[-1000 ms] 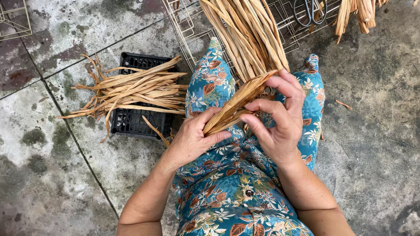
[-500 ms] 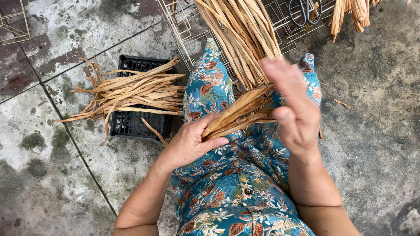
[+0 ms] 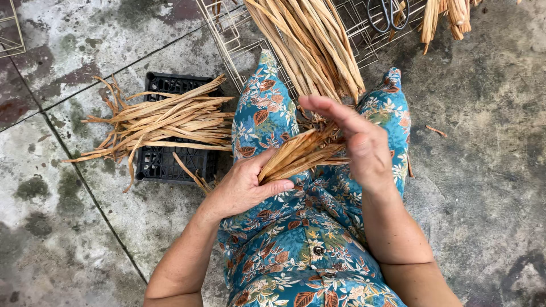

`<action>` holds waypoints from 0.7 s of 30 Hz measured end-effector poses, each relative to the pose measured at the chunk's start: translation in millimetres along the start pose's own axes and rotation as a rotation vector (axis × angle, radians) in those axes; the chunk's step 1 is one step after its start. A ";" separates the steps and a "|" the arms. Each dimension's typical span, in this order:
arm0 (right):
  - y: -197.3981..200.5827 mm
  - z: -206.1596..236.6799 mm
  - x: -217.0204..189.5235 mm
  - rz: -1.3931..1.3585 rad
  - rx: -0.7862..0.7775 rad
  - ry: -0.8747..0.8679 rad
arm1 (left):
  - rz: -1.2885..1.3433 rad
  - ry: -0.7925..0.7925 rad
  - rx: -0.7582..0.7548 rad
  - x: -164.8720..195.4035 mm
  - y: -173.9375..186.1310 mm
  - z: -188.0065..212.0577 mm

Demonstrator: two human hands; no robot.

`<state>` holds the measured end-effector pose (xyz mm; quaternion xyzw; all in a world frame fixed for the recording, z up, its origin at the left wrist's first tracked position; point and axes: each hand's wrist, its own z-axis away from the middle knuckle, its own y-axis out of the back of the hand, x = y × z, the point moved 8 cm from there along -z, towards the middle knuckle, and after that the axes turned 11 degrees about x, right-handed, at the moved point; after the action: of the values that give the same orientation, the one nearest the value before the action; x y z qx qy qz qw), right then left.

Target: The person sits on the ground and trims the edges off dried palm leaf strips using scissors, then sorts and aligns the trimmed strips into bundles on a wire rack and a black crate beside them.

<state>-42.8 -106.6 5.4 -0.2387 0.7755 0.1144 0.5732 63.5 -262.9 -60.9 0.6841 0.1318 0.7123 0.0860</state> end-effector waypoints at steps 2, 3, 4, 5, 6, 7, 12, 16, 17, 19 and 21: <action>4.0 -2.3 2.3 -0.073 0.039 0.001 | -0.015 0.034 -0.013 -2.2 0.6 -1.0; 9.8 -2.9 2.0 -0.083 0.084 0.007 | 0.059 -0.015 -0.014 3.1 1.6 -1.6; 14.0 -2.9 1.8 -0.088 0.128 0.013 | 0.137 -0.066 -0.016 8.3 1.3 -2.7; 10.6 -3.5 2.8 0.004 0.074 0.010 | 0.216 -0.120 -0.017 13.5 2.4 -3.2; 7.2 -3.3 2.4 0.096 0.019 0.007 | 0.200 -0.022 -0.036 5.0 -1.6 -5.2; 2.1 -2.4 1.7 0.187 -0.037 0.003 | 0.185 0.079 -0.058 -4.1 -6.2 -6.6; -10.8 -11.8 -40.8 0.642 -0.070 0.338 | 0.113 0.228 0.003 -30.3 -5.6 -11.4; -61.1 24.0 -43.4 1.157 -0.455 0.706 | -0.009 0.068 -0.080 -24.6 -8.1 -9.2; -65.2 27.2 -34.9 1.210 -0.483 0.682 | -0.018 -0.023 -0.120 -16.7 -11.1 -7.1; -70.6 33.7 -12.6 1.313 -0.547 0.633 | 0.065 0.039 -0.206 -16.7 -17.2 -1.0; -65.7 39.7 16.3 1.267 -0.752 0.458 | 0.037 0.105 -0.292 -20.4 -20.8 5.3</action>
<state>19.4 -149.0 -16.2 0.0544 0.7723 0.6243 0.1038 68.6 -249.0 -86.6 0.6284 0.0188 0.7601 0.1645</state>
